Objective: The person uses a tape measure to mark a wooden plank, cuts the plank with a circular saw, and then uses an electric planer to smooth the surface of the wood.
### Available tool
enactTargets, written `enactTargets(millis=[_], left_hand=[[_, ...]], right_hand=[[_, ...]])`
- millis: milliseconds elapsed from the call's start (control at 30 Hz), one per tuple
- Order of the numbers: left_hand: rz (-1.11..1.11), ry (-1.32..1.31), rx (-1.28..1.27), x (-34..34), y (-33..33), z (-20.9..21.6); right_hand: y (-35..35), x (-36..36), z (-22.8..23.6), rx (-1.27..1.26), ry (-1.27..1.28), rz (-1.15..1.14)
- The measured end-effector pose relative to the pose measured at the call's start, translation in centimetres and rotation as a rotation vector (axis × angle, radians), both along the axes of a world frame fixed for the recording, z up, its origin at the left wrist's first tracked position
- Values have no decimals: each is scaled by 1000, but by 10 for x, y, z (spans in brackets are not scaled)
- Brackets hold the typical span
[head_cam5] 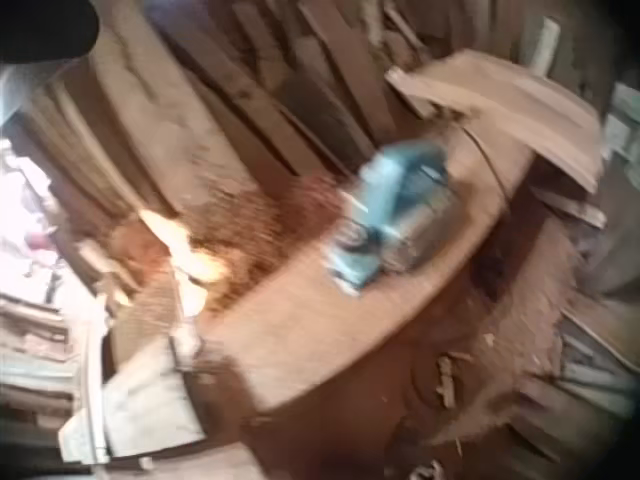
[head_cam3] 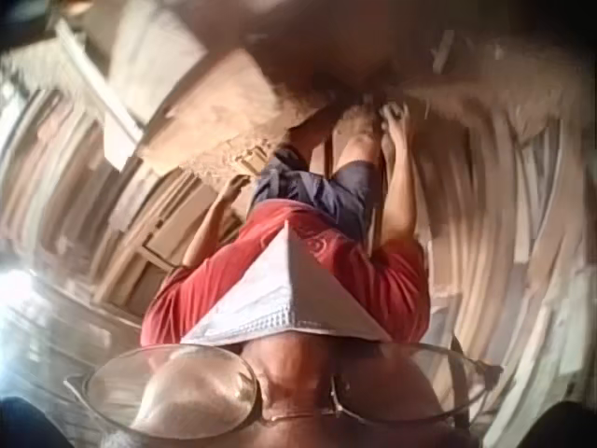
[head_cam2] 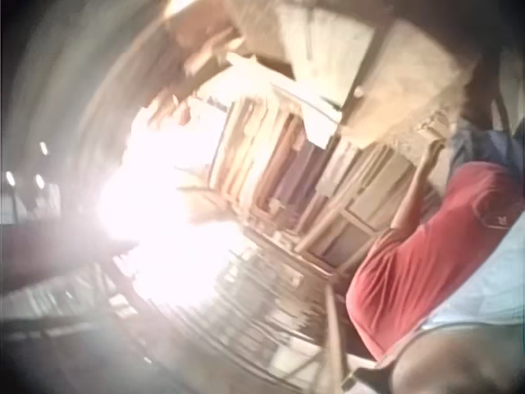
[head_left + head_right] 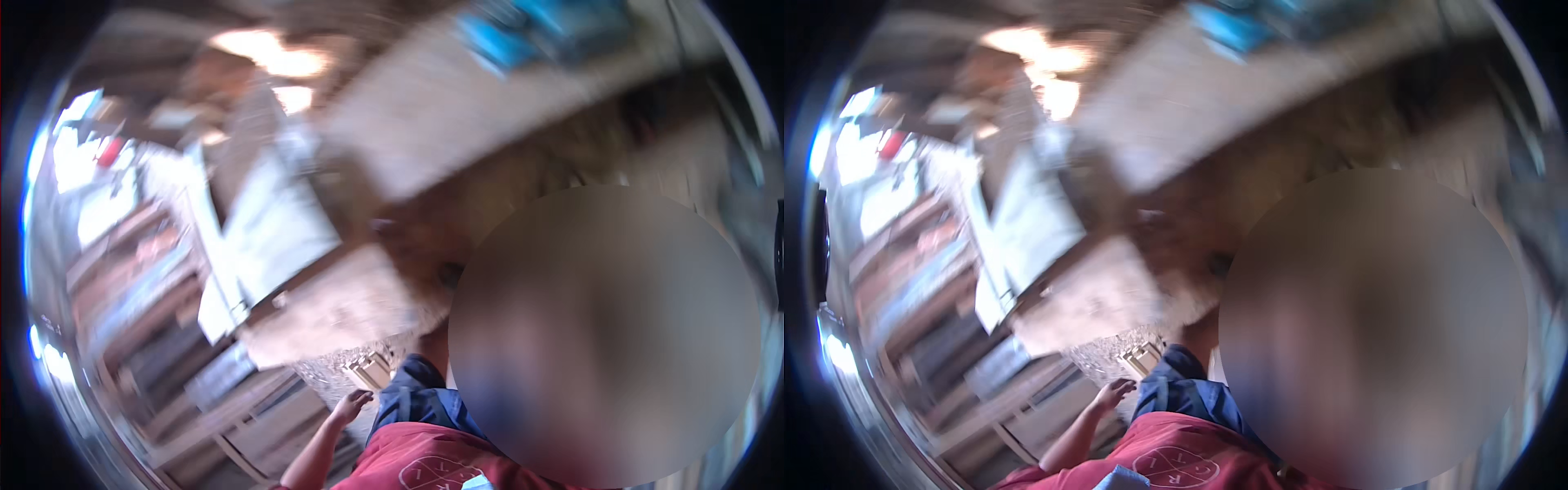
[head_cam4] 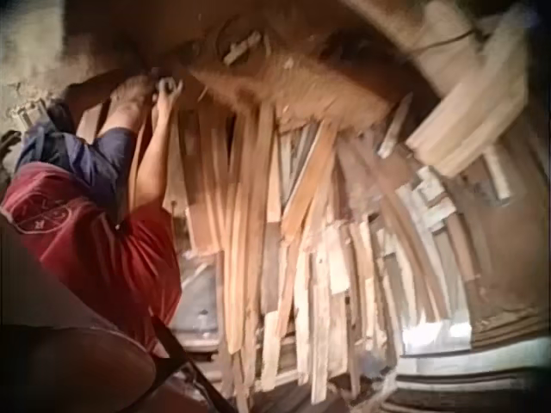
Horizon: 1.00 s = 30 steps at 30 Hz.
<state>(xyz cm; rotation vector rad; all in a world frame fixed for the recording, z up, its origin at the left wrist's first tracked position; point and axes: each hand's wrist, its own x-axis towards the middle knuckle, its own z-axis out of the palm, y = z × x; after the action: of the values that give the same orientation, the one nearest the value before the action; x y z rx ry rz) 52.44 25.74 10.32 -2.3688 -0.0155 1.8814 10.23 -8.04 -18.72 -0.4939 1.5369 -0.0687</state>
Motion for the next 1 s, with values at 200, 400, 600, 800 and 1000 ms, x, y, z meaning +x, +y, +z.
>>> enactTargets(millis=[200,400,600,800,1000], left_hand=[[-22,-164,-482,-28,-100,69],[318,-202,-992,-56,-152,122],[528,-394,-1219,-50,-150,135],[758,-540,-1182,2,-106,143],[1138,-265,-1455,128,-8,111]], right_hand=[[-9,2,199,-490,-251,280],[-83,153,357,-341,-662,780],[-43,327,433,-1012,-941,1691],[5,406,442,-1098,-960,1920],[21,448,418,-1034,-696,1826]])
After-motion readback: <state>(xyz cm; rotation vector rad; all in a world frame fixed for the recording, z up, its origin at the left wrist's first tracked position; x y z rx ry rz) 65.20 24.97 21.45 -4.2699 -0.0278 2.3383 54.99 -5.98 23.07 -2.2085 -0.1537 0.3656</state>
